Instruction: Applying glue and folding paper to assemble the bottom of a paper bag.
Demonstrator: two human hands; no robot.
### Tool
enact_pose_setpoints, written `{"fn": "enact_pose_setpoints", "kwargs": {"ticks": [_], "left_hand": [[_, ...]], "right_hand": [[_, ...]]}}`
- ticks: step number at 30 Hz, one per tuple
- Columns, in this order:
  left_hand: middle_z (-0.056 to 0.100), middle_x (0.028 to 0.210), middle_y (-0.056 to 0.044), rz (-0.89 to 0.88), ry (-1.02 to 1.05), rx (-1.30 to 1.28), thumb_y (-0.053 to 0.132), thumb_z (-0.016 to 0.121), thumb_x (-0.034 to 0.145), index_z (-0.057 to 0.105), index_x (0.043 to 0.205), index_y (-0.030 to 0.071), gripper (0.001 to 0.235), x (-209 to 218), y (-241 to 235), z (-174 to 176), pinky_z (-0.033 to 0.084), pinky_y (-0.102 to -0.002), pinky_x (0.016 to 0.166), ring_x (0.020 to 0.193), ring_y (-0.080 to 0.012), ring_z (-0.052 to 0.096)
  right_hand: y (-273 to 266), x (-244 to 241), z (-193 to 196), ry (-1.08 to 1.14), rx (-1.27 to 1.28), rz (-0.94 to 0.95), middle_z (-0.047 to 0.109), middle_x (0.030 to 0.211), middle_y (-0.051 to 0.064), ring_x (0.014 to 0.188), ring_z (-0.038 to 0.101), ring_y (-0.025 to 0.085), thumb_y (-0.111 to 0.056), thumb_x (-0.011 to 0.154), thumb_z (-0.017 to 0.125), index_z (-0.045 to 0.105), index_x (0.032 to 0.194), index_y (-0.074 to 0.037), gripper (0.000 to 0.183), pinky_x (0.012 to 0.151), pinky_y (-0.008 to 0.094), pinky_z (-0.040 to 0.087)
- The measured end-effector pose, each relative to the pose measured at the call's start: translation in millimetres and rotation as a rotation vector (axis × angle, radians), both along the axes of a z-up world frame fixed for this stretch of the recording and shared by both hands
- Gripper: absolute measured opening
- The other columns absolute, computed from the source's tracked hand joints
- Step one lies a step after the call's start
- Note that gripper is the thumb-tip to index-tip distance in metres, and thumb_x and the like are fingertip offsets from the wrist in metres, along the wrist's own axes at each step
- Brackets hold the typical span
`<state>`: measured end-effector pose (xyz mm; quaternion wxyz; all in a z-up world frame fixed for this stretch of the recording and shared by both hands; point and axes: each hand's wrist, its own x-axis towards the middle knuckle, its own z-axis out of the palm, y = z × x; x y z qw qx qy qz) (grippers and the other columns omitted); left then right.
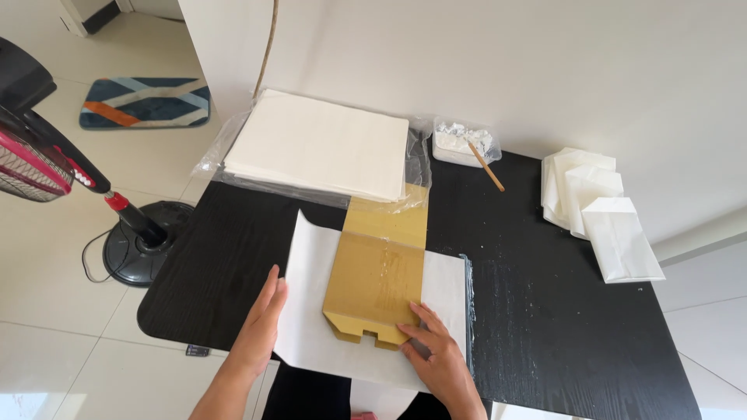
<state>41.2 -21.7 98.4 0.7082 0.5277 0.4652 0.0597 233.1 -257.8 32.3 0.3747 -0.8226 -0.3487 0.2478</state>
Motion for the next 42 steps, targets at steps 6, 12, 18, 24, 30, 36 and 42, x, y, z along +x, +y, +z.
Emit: {"fn": "enact_pose_setpoints", "kwargs": {"ticks": [6,12,18,24,30,36,42], "left_hand": [[0.027,0.173,0.006,-0.041,-0.218,0.029,0.031,0.053,0.092,0.024,0.163,0.022,0.076,20,0,4,0.014,-0.036,0.128,0.160,-0.0106,0.020],[0.053,0.160,-0.006,0.097,-0.055,-0.157,0.032,0.060,0.091,0.054,0.149,0.005,0.064,28,7,-12,0.028,-0.033,0.127,0.152,-0.0163,0.043],[0.022,0.174,0.004,-0.236,-0.300,-0.074,0.044,0.034,0.098,0.043,0.156,0.025,0.061,39,1,-21,0.009,-0.035,0.128,0.161,-0.0060,0.008],[-0.022,0.173,-0.002,-0.448,0.185,0.491,0.067,0.021,0.093,0.003,0.164,0.021,0.087,50,1,-14,-0.002,-0.048,0.127,0.160,-0.0176,-0.018],[-0.014,0.172,-0.011,-0.885,0.215,0.755,0.065,0.011,0.098,-0.009,0.162,0.010,0.087,64,10,-43,-0.014,-0.041,0.127,0.159,-0.0220,-0.018],[-0.034,0.167,-0.017,-0.926,0.216,0.730,0.062,0.012,0.100,-0.018,0.161,0.009,0.086,84,0,-43,-0.015,-0.040,0.127,0.156,-0.0264,-0.030],[-0.036,0.166,-0.016,-0.817,0.187,0.676,0.059,0.016,0.102,-0.016,0.162,0.011,0.084,102,-20,-42,-0.017,-0.042,0.126,0.155,-0.0265,-0.034]], "right_hand": [[1,-1,-3,-0.026,0.031,-0.023,0.053,0.156,0.002,0.153,0.035,0.018,-0.009,0.087,0.077,0.081,0.120,-0.011,0.033,0.126,0.039,0.029],[-3,5,-30,-0.174,0.183,0.011,0.060,0.148,0.009,0.148,0.044,0.024,-0.007,0.092,0.068,0.081,0.117,-0.010,0.028,0.122,0.039,0.038],[-1,2,-25,-0.157,0.167,-0.021,0.062,0.147,0.009,0.148,0.045,0.023,-0.013,0.095,0.065,0.081,0.118,-0.009,0.027,0.121,0.039,0.040],[-5,-1,-33,-0.316,0.145,-0.019,0.051,0.155,0.014,0.147,0.043,0.029,-0.018,0.090,0.074,0.080,0.119,-0.012,0.030,0.123,0.044,0.034],[-4,-5,0,-0.200,-0.066,0.062,0.017,0.170,0.017,0.160,0.004,0.031,-0.051,0.096,0.060,0.064,0.140,-0.017,0.056,0.126,0.048,0.011],[0,-3,5,-0.177,-0.138,0.055,0.022,0.170,0.007,0.161,0.007,0.025,-0.040,0.089,0.079,0.065,0.136,-0.022,0.052,0.126,0.045,0.017],[-6,10,-34,-0.313,0.090,0.101,0.035,0.162,0.021,0.155,0.026,0.032,-0.009,0.093,0.068,0.079,0.115,-0.016,0.026,0.127,0.043,0.014]]}}
